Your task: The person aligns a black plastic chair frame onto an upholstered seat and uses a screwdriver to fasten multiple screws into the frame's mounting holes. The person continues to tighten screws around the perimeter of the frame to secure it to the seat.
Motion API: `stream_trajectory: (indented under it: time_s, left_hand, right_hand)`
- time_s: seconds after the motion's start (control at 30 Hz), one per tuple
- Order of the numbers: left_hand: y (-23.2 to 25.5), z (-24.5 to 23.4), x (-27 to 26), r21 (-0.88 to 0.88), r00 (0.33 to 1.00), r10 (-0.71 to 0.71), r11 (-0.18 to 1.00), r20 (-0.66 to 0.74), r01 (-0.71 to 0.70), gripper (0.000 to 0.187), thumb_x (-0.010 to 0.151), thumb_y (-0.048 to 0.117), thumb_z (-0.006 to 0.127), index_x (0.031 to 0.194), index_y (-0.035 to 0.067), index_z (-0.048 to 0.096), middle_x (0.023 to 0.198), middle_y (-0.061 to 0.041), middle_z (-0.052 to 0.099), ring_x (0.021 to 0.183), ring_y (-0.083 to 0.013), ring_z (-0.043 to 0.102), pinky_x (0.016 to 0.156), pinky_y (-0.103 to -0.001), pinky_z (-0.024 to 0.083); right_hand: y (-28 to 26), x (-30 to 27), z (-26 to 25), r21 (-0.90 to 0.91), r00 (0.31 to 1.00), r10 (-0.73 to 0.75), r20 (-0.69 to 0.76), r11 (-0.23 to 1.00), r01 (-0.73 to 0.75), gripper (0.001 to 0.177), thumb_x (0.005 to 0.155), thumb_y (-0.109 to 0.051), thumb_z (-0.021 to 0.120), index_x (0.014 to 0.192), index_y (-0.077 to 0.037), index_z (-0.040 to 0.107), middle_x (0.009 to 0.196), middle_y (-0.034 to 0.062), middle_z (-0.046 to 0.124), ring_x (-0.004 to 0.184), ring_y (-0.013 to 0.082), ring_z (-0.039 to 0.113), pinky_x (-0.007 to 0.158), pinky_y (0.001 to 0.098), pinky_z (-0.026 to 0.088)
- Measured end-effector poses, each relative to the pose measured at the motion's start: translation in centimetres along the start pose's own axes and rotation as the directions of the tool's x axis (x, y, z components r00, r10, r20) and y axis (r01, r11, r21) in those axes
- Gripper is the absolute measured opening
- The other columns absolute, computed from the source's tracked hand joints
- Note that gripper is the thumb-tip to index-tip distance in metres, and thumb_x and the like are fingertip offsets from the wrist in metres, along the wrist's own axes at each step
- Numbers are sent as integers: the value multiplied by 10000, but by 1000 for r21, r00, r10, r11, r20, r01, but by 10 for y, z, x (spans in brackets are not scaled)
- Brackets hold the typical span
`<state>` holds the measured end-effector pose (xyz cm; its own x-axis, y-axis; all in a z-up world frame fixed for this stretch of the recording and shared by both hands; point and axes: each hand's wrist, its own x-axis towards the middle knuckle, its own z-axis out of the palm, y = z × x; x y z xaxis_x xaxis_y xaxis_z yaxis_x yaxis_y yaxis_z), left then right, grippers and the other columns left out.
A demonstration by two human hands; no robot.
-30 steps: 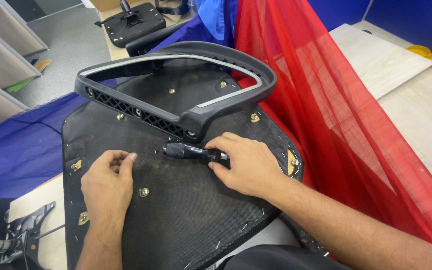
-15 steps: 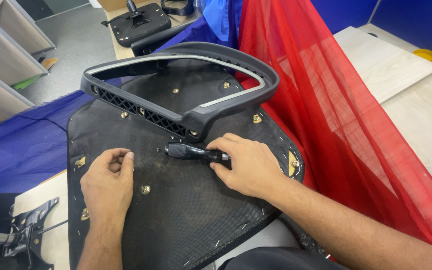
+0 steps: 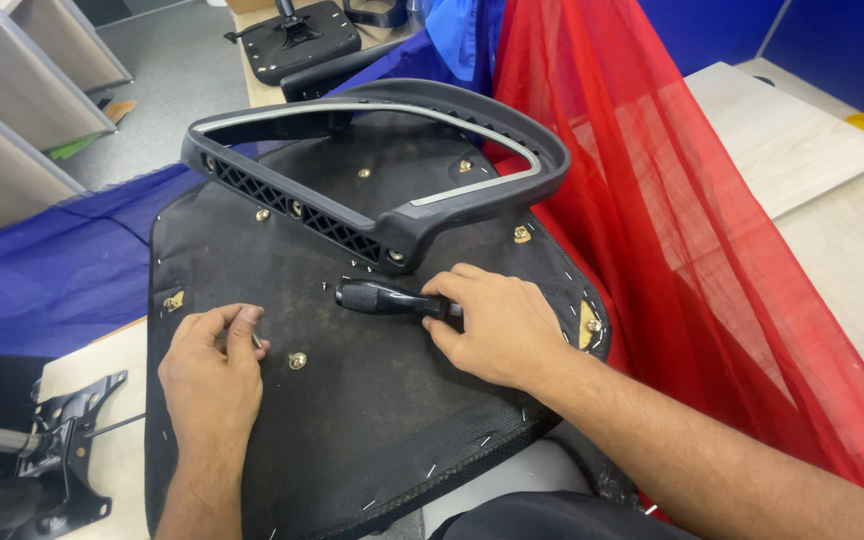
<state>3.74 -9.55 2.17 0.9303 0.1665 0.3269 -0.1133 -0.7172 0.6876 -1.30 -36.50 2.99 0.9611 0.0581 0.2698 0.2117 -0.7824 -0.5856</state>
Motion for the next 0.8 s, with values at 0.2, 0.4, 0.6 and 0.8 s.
stream_trajectory:
  time_s: [0.2, 0.4, 0.6, 0.8]
  left_hand:
    - [-12, -26, -23, -63, 992, -124, 990, -26, 122, 194, 951, 166, 731, 1082, 28, 768, 906, -90, 755, 747, -159, 750, 706, -287, 560]
    - [-20, -51, -61, -130, 969, -240, 964, -50, 232, 242, 892, 141, 740, 1124, 76, 764, 900, -67, 778, 810, -116, 748, 748, -265, 577]
    - [-14, -57, -98, -63, 949, -276, 961, -154, 269, 244, 858, 161, 802, 1086, 76, 799, 878, -58, 785, 781, -141, 707, 738, -272, 560]
    - [-12, -65, -121, -110, 913, -280, 960, -295, 259, 227, 926, 133, 736, 1142, 69, 770, 940, -48, 787, 817, -109, 713, 761, -246, 558]
  right_hand:
    - [-5, 4, -2, -39, 1000, 24, 1, 999, -24, 252, 818, -306, 722, 1018, -153, 738, 919, 47, 728, 824, 288, 717, 721, 440, 545]
    - [-10, 9, -1, -39, 997, 55, 58, 998, -53, 262, 800, -335, 740, 1015, -187, 752, 924, 36, 729, 841, 293, 714, 729, 446, 544]
    - [-9, 10, 0, -38, 996, 3, 87, 999, 0, 275, 798, -337, 746, 1031, -191, 758, 938, 34, 725, 873, 286, 709, 747, 443, 541]
    - [0, 5, -1, 2, 994, -56, 90, 998, 56, 281, 806, -338, 751, 1047, -195, 759, 935, 40, 730, 880, 285, 708, 762, 446, 537]
